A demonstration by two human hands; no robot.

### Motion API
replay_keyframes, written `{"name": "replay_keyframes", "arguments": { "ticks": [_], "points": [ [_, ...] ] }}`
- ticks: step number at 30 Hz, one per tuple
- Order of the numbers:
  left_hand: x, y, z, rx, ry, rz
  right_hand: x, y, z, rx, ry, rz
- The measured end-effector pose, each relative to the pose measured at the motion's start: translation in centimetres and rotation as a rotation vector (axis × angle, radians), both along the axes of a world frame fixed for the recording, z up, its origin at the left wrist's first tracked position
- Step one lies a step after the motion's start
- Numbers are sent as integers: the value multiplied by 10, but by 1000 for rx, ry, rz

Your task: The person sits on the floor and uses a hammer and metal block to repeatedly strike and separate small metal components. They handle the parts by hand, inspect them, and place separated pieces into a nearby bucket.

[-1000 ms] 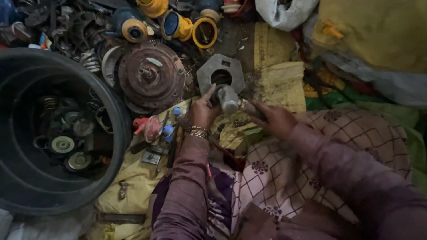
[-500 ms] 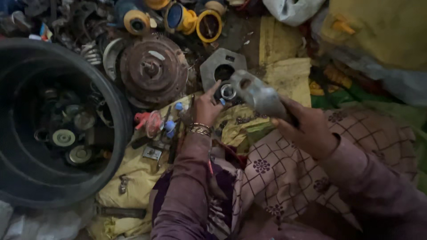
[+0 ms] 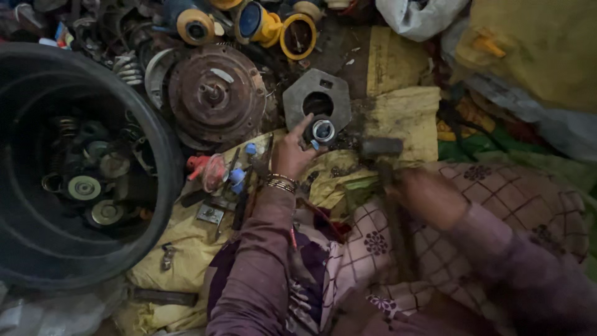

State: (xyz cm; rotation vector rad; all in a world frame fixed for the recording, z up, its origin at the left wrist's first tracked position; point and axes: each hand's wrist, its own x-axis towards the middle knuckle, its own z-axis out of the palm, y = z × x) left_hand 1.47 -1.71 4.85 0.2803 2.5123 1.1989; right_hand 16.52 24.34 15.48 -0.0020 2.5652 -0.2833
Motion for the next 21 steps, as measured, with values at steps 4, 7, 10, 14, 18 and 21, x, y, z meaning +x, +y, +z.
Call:
{"name": "replay_keyframes", "arguments": {
  "ticks": [4,7,10,14,18,21],
  "points": [
    [2,0,-7,39,0,7,-60,-35,7,-205,222,-90],
    [2,-1,-14,128,118,9,-103,-68,0,-368,561,117],
    [5,-4,-14,133,183,-6,-118,-88,-13,-406,553,142],
    [6,0,-6,150,59,27,-113,-83,-33,-530,582,26],
    [5,7,3,70,-28,32,-115,-62,-54,-547,556,-102],
    [4,8,7,66,-8,28,-121,-51,-63,-743,510,-306]
  ]
}}
